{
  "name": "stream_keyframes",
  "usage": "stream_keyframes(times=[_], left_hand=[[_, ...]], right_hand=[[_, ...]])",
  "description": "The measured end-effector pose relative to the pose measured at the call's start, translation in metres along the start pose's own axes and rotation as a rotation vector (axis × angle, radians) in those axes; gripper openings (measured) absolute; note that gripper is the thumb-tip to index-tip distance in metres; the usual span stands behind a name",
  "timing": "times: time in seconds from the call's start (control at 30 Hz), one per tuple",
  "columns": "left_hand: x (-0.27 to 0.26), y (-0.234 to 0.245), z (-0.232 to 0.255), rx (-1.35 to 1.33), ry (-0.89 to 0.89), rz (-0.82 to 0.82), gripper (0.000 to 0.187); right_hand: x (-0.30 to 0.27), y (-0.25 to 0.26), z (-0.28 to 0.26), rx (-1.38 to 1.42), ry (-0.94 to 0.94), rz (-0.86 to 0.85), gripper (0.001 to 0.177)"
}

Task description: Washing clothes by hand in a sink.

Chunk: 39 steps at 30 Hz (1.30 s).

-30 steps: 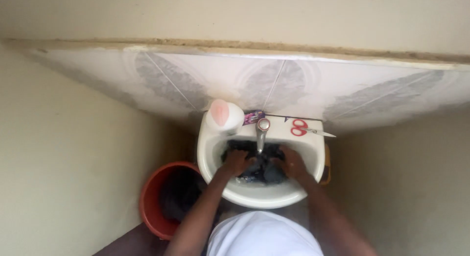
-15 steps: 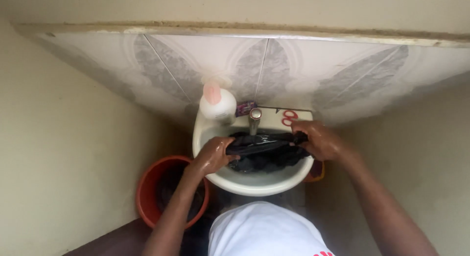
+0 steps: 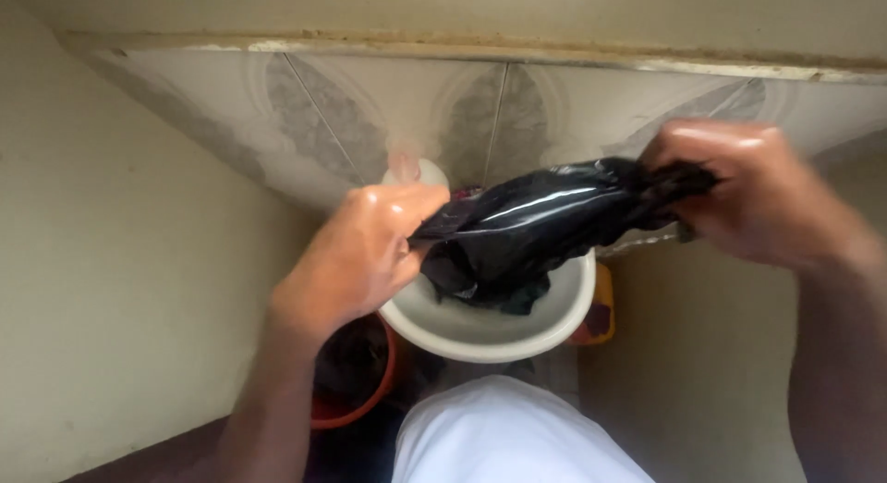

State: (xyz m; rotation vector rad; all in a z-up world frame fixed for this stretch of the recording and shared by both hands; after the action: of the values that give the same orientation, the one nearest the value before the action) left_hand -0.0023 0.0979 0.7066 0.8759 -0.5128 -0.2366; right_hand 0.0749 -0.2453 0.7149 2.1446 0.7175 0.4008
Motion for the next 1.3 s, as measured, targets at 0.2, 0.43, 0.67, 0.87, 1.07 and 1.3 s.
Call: stream_keyframes(times=[0.2,0.43,0.67,0.87,1.07,1.3], left_hand=[[-0.001,0.013,0.007,0.044,-0.067,0.028,0.030],[-0.017,-0.041,-0.034,-0.265,0.030,-0.114,0.073],[-0.084,-0.209,-0.125,-0.242,0.331,-0.308,0.046],[-0.121,-0.344,-0.187,0.129,0.522,-0.115,0.031],[-0.104,-0.385,-0.193,0.390,0.522,0.019,0.037],[-0.120,-0.438,-0.247,0.445,0.396,-0.038,0.034]], right_hand=[[-0.015,0.003,-0.005,-0.029,0.177,0.126,0.031],[-0.026,-0.081,0.043,0.401,0.033,0.118,0.073],[-0.041,-0.260,0.168,1.364,-0.667,0.220,0.052],[-0.039,-0.387,0.218,0.285,-0.112,0.439,0.069],[-0.002,-0.421,0.171,-0.008,-0.495,0.373,0.064],[0.015,-0.438,0.176,-0.281,-0.724,0.070,0.058]])
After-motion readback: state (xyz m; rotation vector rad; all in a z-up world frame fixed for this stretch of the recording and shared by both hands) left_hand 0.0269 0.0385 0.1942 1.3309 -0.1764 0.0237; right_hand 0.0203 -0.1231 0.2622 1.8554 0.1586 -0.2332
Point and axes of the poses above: each hand's wrist, its own x-axis towards the middle knuckle, its own y-axis out of the back of the hand, z = x × y, the point moved 1 cm from there along x, towards the middle knuckle, and after that the axes turned 6 degrees about x, right-handed, at the moved point
